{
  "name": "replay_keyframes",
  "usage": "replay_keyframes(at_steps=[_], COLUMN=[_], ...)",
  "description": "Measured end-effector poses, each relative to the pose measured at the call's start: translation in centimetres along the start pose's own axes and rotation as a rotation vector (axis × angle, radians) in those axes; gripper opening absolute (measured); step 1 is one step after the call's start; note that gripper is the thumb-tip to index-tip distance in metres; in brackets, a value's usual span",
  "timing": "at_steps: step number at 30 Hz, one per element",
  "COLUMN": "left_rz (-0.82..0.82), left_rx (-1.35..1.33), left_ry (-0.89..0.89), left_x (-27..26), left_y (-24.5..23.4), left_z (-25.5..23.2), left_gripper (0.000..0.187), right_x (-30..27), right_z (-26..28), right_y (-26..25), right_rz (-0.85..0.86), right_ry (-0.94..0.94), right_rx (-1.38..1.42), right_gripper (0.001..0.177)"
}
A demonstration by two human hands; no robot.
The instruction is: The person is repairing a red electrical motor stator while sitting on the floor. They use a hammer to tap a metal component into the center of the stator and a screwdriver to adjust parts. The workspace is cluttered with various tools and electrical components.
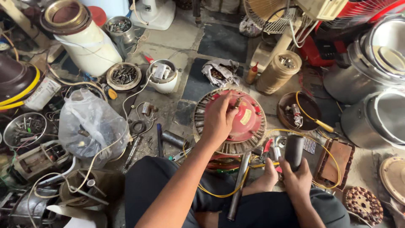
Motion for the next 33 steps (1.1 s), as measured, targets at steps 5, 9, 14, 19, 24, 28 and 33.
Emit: replay_keyframes(at_steps=[5,9,14,19,24,28,33], left_rz=[0.047,0.049,0.021,0.075,0.132,-0.011,0.120], left_rx=[-0.213,-0.193,-0.290,-0.197,-0.059,-0.064,-0.124], left_ry=[-0.111,-0.179,-0.276,-0.452,-0.410,-0.128,-0.258], left_x=[0.8,0.4,-0.1,0.2,1.1,1.0,0.9], left_y=[3.8,5.2,6.2,7.2,6.5,4.4,6.0], left_z=[0.2,0.9,1.5,2.8,1.5,-1.2,0.8], left_gripper=[0.027,0.022,0.029,0.044,0.039,0.019,0.018], right_x=[2.2,2.7,2.8,3.0,2.6,2.8,2.8], right_z=[-3.8,-4.1,-3.6,-3.8,-3.4,-3.0,-4.3], right_y=[0.2,0.0,0.1,0.2,0.2,0.4,0.5], right_rz=[-0.045,-0.030,-0.016,-0.012,-0.010,0.007,0.019], right_ry=[0.132,0.153,0.122,0.171,0.214,0.188,0.234], right_rx=[0.281,0.215,0.209,0.185,0.150,0.140,0.057], right_gripper=[0.037,0.038,0.039,0.042,0.043,0.044,0.049])
Point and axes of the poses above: each hand's wrist, its own x-axis towards the middle knuckle, its own y-axis out of the palm, z = x × y, the point moved 10 cm from there along x, towards the middle knuckle, and after that the axes turned 14 degrees about x, right-handed, at the moved point
